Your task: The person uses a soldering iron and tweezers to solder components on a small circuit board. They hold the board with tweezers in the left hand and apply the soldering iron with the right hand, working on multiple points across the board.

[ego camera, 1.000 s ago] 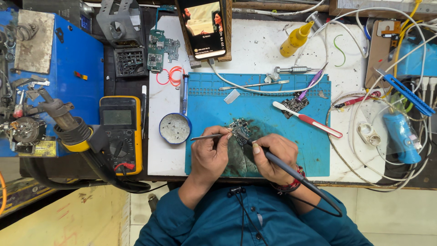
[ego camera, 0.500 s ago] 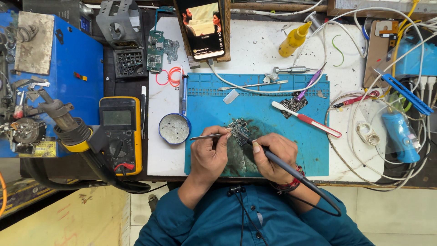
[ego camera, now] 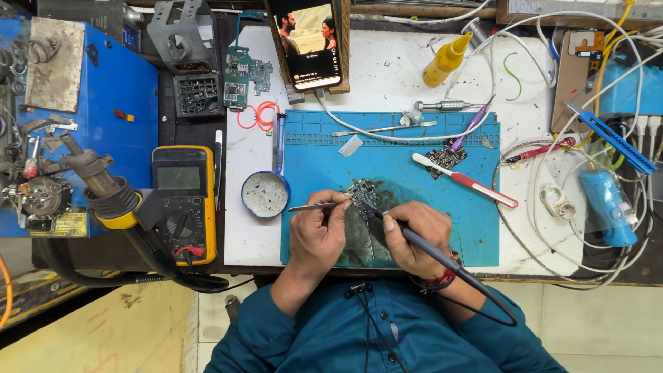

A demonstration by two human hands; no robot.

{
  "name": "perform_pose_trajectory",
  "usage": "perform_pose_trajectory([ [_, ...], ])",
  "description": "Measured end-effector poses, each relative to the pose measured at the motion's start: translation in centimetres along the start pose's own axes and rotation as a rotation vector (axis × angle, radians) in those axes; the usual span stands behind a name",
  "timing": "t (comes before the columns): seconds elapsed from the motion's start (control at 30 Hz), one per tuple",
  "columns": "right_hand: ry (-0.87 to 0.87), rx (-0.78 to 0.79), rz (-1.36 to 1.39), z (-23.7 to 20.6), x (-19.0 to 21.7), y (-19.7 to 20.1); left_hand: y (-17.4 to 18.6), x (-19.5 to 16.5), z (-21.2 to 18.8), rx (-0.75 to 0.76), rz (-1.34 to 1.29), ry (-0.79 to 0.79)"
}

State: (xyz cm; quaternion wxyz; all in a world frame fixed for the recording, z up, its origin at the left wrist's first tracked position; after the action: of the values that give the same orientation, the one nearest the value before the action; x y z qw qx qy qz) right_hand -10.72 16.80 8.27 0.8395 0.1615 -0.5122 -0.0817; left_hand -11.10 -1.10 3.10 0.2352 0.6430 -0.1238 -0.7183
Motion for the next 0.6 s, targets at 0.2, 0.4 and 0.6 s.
perform_pose_trajectory([
  [0.2,-0.007,-0.009,0.009,-0.01,-0.04,0.04,0.02,0.03,0.02,-0.002,0.004,0.001],
  [0.4,0.002,0.0,0.005,0.03,0.14,-0.01,-0.01,0.03,0.07,0.005,-0.008,0.014],
  [0.6,0.001,0.015,0.005,-0.1,0.09,-0.09,-0.07,0.11,-0.09,0.013,-0.02,0.019],
])
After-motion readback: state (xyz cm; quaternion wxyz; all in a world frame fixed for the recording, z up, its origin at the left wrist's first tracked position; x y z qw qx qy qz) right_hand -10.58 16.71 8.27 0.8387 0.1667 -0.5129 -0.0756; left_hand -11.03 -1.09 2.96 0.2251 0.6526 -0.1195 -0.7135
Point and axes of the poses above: each hand's wrist, its own z-axis towards the middle knuckle, its own y-axis out of the back of the hand, x = y × z, the point moved 10 cm from there along z, towards the middle knuckle, and after that the axes turned 14 degrees about z, right-handed, at the moved point
